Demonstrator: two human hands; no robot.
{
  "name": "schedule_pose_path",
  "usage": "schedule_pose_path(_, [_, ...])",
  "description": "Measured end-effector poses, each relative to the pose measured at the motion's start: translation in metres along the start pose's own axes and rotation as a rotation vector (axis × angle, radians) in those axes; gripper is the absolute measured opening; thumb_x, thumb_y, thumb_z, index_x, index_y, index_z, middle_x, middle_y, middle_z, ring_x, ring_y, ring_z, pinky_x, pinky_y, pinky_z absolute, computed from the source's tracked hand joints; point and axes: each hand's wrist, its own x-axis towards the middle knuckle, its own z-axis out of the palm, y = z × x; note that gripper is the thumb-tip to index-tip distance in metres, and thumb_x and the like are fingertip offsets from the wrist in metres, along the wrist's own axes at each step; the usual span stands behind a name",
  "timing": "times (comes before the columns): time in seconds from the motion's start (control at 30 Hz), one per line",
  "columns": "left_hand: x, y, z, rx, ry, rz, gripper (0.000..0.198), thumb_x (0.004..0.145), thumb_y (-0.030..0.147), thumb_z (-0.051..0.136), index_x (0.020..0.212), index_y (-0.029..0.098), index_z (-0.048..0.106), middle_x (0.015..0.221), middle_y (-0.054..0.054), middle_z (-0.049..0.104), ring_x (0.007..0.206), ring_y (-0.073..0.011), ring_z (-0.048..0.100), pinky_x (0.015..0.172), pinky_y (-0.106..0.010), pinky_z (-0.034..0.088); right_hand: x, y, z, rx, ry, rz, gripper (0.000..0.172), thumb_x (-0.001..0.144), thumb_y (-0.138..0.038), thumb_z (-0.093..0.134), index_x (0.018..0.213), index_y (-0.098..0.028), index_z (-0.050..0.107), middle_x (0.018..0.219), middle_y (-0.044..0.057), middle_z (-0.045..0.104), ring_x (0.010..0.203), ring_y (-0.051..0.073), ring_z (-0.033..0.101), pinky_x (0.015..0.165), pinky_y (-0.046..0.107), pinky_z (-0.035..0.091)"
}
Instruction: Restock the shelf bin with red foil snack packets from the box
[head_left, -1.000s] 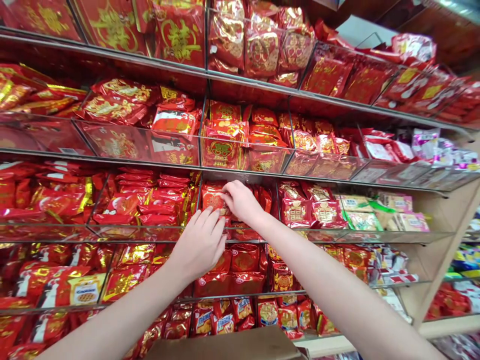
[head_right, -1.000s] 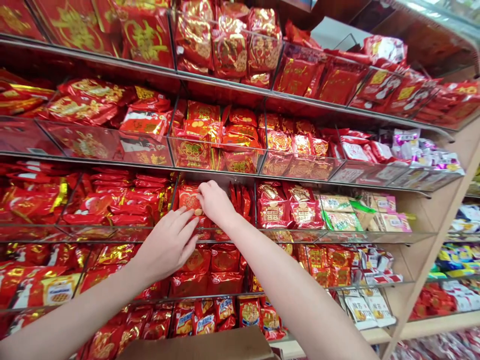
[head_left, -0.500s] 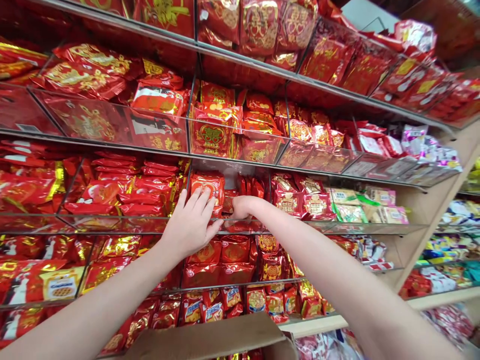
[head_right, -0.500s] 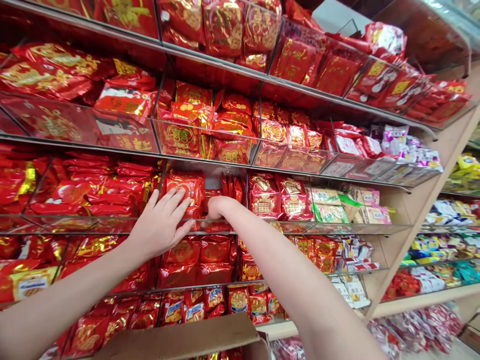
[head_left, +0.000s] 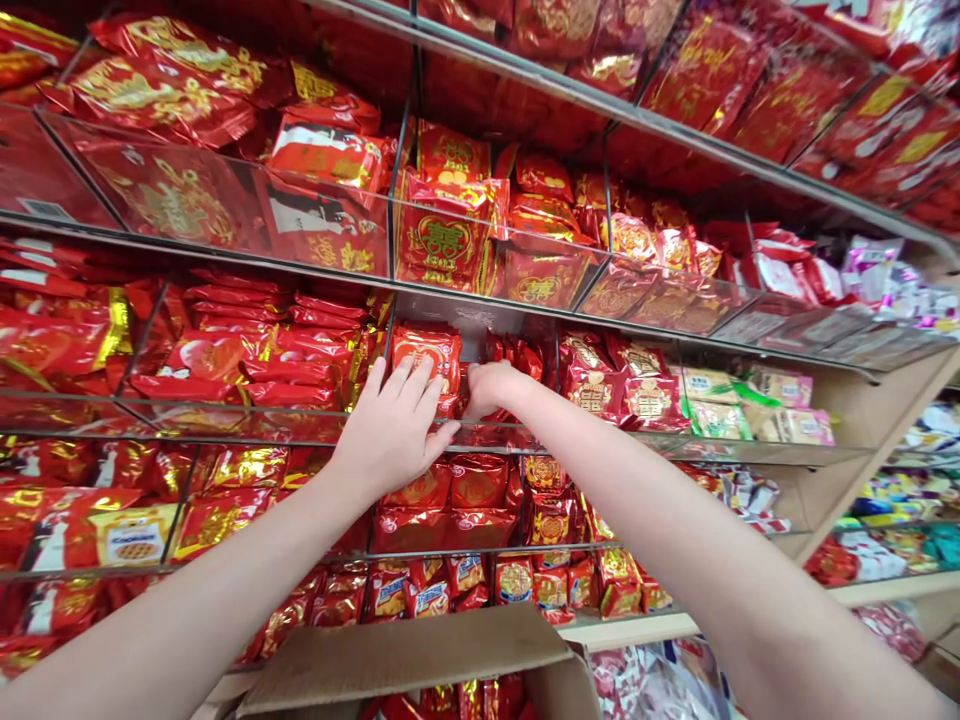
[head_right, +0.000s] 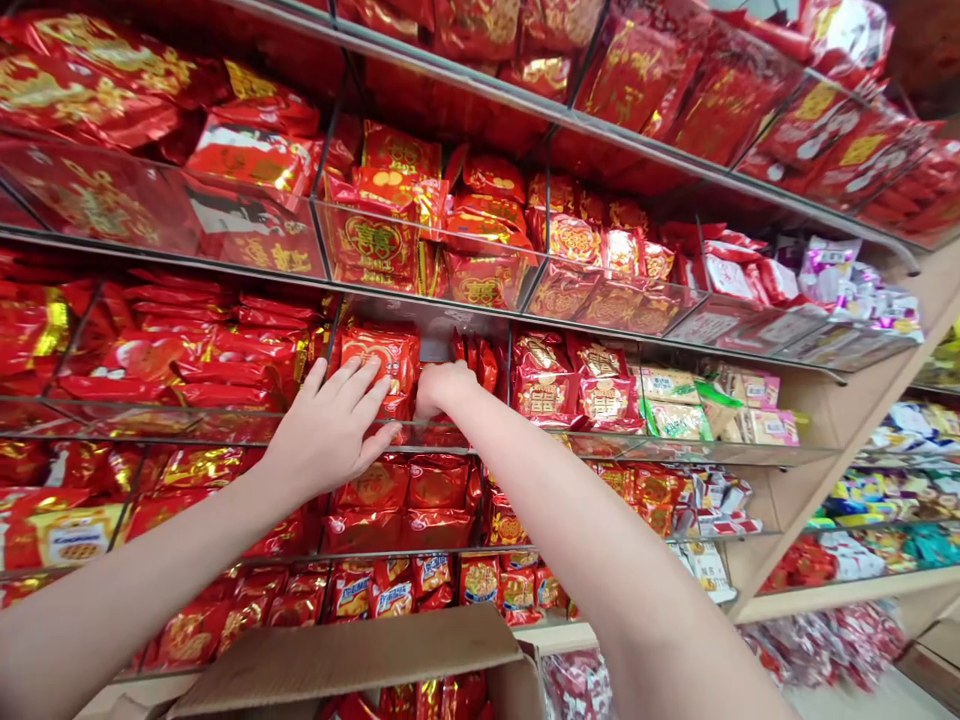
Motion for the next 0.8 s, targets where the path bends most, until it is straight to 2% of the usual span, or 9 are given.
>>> schedule_pose_path(0.07, [0.000, 0.000, 0.000, 0.011, -0.003, 0.002, 0.056, 0.086, 0.044, 0.033, 0.123, 0.005, 0.049, 0.136, -0.023, 0.044, 0.126, -0.0373, 0.038, 0.104, -0.058, 0.024, -0.014, 0.000, -0.011, -0.033, -0.056, 0.042, 0.087, 0.043, -0.037, 0.080, 0.119, -0.009, 0.048, 0.114, 0.022, 0.055, 0.102, 0.034, 0.058, 0.080, 0.043, 0.050])
schedule_pose_path(0.13, [0.000, 0.001, -0.001, 0.013, 0.000, 0.001, 0.056, 0.087, 0.044, 0.032, 0.123, 0.005, 0.049, 0.136, -0.022, 0.044, 0.125, -0.0372, 0.038, 0.104, -0.058, 0.024, -0.031, 0.005, -0.019, 0.004, -0.009, 0.016, 0.082, 0.048, -0.031, 0.078, 0.121, -0.011, 0.043, 0.120, 0.021, 0.050, 0.101, 0.031, 0.058, 0.078, 0.038, 0.051])
schedule_pose_path(0.27, [-0.001, 0.002, 0.000, -0.003, 0.010, -0.008, 0.056, 0.086, 0.045, 0.033, 0.123, 0.006, 0.049, 0.135, -0.022, 0.044, 0.125, -0.0370, 0.039, 0.104, -0.058, 0.024, -0.061, 0.026, -0.025, 0.092, 0.240, -0.139, 0.070, 0.057, -0.020, 0.069, 0.120, -0.014, 0.040, 0.115, 0.015, 0.052, 0.103, 0.028, 0.056, 0.081, 0.037, 0.049])
schedule_pose_path(0.4, [0.000, -0.002, 0.000, -0.024, -0.002, -0.001, 0.056, 0.086, 0.046, 0.036, 0.123, 0.007, 0.049, 0.137, -0.022, 0.043, 0.125, -0.0375, 0.038, 0.104, -0.058, 0.024, -0.088, 0.048, -0.026, 0.205, 0.457, -0.275, 0.064, 0.065, -0.021, 0.063, 0.123, -0.014, 0.038, 0.118, 0.013, 0.052, 0.110, 0.026, 0.051, 0.092, 0.039, 0.043])
schedule_pose_path(0.47, [-0.001, -0.005, -0.001, -0.112, 0.025, -0.010, 0.055, 0.086, 0.045, 0.036, 0.126, 0.008, 0.045, 0.136, -0.021, 0.043, 0.126, -0.0347, 0.038, 0.107, -0.058, 0.021, -0.101, 0.051, -0.023, 0.268, 0.517, -0.328, 0.063, 0.066, -0.023, 0.063, 0.123, -0.014, 0.038, 0.120, 0.013, 0.052, 0.113, 0.025, 0.049, 0.097, 0.040, 0.040])
schedule_pose_path(0.57, [-0.008, -0.002, -0.006, -0.417, 0.176, -0.068, 0.052, 0.088, 0.039, 0.037, 0.133, 0.014, 0.032, 0.136, -0.016, 0.044, 0.128, -0.0247, 0.037, 0.109, -0.050, 0.024, -0.121, 0.040, -0.009, 0.359, 0.517, -0.382, 0.061, 0.067, -0.024, 0.064, 0.122, -0.015, 0.040, 0.120, 0.012, 0.052, 0.111, 0.023, 0.050, 0.096, 0.039, 0.042])
schedule_pose_path(0.63, [-0.017, 0.005, -0.009, -0.607, 0.201, -0.090, 0.054, 0.087, 0.034, 0.041, 0.136, 0.019, 0.024, 0.138, -0.012, 0.042, 0.128, -0.0201, 0.037, 0.107, -0.040, 0.032, -0.133, 0.026, 0.003, 0.414, 0.491, -0.449, 0.057, 0.068, -0.025, 0.065, 0.120, -0.016, 0.042, 0.117, 0.011, 0.053, 0.109, 0.022, 0.051, 0.095, 0.038, 0.043])
schedule_pose_path(0.73, [-0.036, 0.015, -0.013, -0.745, 0.041, -0.110, 0.055, 0.085, 0.030, 0.046, 0.135, 0.025, 0.023, 0.135, -0.008, 0.046, 0.121, -0.0167, 0.047, 0.102, -0.031, 0.040, -0.143, 0.012, 0.014, 0.426, 0.415, -0.620, 0.054, 0.070, -0.027, 0.068, 0.117, -0.014, 0.045, 0.119, 0.012, 0.052, 0.112, 0.021, 0.048, 0.096, 0.037, 0.043])
schedule_pose_path(0.8, [-0.044, 0.013, -0.016, -0.786, -0.051, -0.156, 0.053, 0.085, 0.028, 0.046, 0.134, 0.027, 0.026, 0.130, -0.005, 0.052, 0.115, -0.0150, 0.052, 0.098, -0.026, 0.043, -0.141, 0.012, 0.012, 0.436, 0.388, -0.707, 0.045, 0.074, -0.031, 0.066, 0.113, -0.014, 0.050, 0.116, 0.011, 0.055, 0.111, 0.019, 0.048, 0.095, 0.034, 0.043])
